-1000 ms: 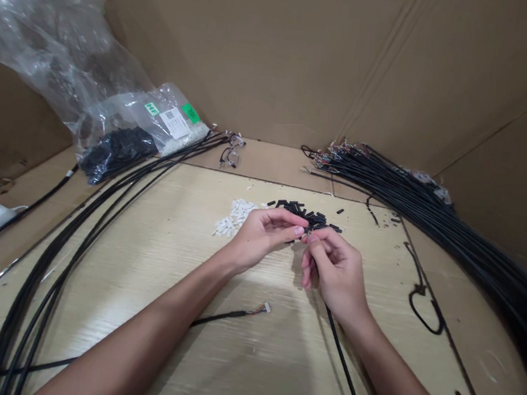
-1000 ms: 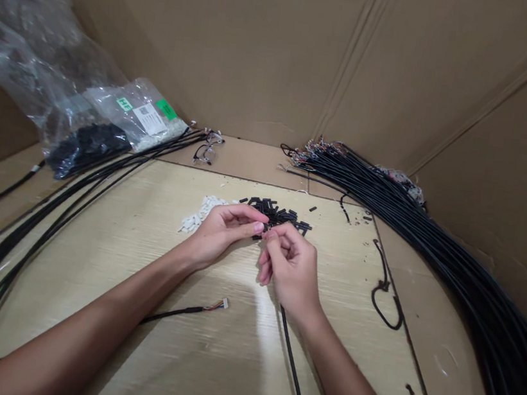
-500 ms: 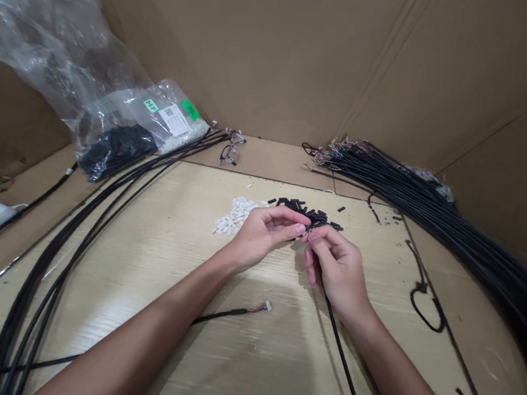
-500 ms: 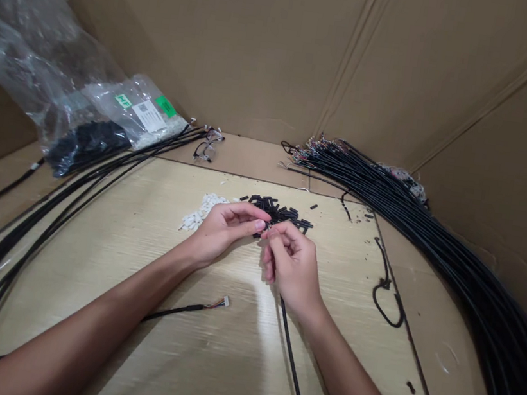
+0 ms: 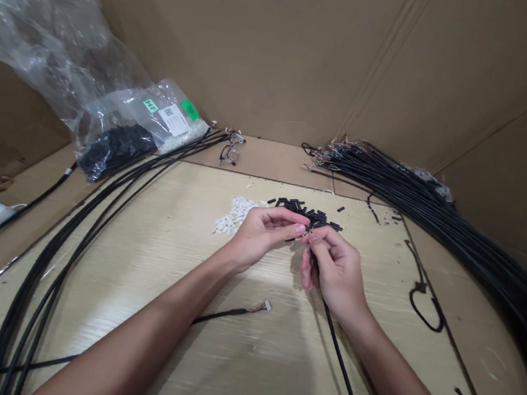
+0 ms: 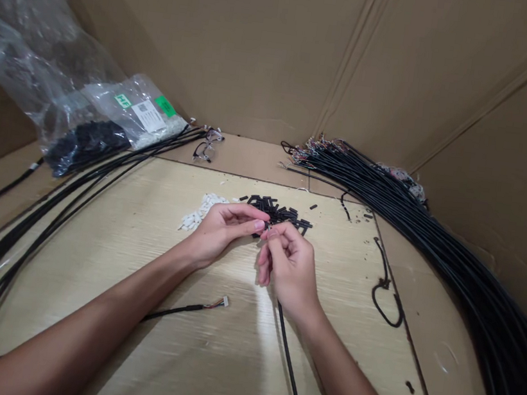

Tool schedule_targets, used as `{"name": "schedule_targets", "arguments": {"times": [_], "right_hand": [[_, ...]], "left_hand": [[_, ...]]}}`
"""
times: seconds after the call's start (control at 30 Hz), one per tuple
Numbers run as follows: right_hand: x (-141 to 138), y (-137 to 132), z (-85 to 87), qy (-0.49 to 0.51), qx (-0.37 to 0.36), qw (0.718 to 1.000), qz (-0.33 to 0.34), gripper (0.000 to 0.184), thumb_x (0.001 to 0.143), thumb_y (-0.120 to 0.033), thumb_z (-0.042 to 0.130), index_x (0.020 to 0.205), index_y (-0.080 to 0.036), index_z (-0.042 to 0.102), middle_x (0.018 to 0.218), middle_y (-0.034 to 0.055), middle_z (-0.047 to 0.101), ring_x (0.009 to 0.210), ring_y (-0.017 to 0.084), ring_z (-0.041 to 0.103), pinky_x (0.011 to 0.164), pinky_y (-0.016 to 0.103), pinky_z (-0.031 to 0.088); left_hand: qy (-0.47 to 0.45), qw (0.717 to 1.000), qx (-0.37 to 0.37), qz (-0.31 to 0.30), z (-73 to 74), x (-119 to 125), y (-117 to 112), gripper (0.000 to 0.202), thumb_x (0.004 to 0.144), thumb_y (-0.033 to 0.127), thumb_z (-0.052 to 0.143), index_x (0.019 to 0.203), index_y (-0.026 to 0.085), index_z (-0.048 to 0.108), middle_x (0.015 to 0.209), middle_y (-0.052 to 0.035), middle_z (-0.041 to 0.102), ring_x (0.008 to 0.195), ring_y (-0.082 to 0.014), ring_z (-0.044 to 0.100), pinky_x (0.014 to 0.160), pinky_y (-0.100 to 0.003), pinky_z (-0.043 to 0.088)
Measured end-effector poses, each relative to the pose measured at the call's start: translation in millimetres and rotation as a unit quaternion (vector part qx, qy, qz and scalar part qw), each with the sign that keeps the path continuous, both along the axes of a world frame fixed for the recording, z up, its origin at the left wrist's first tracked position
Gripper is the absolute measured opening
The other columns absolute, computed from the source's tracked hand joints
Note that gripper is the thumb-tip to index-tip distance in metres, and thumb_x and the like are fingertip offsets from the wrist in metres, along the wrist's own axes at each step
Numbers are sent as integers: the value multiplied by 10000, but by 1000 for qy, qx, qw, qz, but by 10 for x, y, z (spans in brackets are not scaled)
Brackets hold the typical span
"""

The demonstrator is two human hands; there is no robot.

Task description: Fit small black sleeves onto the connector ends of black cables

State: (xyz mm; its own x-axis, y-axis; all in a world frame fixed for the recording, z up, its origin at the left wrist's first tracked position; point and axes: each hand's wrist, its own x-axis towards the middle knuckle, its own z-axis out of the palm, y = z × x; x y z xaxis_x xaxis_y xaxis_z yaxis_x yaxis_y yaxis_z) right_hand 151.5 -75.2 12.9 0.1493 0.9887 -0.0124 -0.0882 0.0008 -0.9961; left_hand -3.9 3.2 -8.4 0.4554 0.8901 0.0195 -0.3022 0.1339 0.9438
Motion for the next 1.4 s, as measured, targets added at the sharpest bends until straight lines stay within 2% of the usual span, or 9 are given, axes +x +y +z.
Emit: {"name": "schedule_targets", "arguments": {"times": [0.13,0.37,0.63,1.07,1.4], "right_hand": [[3,-11,5,-6,-2,1000,-1,370,951,-544,821,845,-228,661,548,-60,659,343,104,572,340,185,421],[2,-17,-3,-22,12,1000,-17,334,939,-459,823,789,-230,632,546,-57,665,330,91,563,326,169,427],[21,-18,0,-42,9,999,-9,370,941,-498,835,791,-231,628,538,-61,647,329,95,563,318,170,425],[70,-14,54,-77,1,997,16,335,935,-510,817,808,-229,686,521,-75,589,324,81,489,315,184,373],[73,0,90,-56,-13,998,24,286,905,-469,789,793,-225,690,510,-87,585,299,75,475,300,178,339]], "left_hand": [[10,1000,22,6,-6,0,8,381,762,464,1055,984,183,923,1010,-105,882,896,-198,798,907,-358,656],[11,997,76,28,-43,22,10,307,797,433,1026,947,186,923,1002,-95,857,894,-177,769,876,-321,626],[8,995,94,39,-59,29,17,250,815,382,1009,943,185,925,967,-81,832,871,-157,753,846,-293,612],[7,997,79,-4,-36,-5,22,309,850,419,991,1038,190,905,1113,-115,885,985,-208,817,964,-367,665],[-25,999,22,-17,4,-4,21,351,794,430,1041,1001,181,904,973,-93,879,873,-196,809,921,-362,657]]}}
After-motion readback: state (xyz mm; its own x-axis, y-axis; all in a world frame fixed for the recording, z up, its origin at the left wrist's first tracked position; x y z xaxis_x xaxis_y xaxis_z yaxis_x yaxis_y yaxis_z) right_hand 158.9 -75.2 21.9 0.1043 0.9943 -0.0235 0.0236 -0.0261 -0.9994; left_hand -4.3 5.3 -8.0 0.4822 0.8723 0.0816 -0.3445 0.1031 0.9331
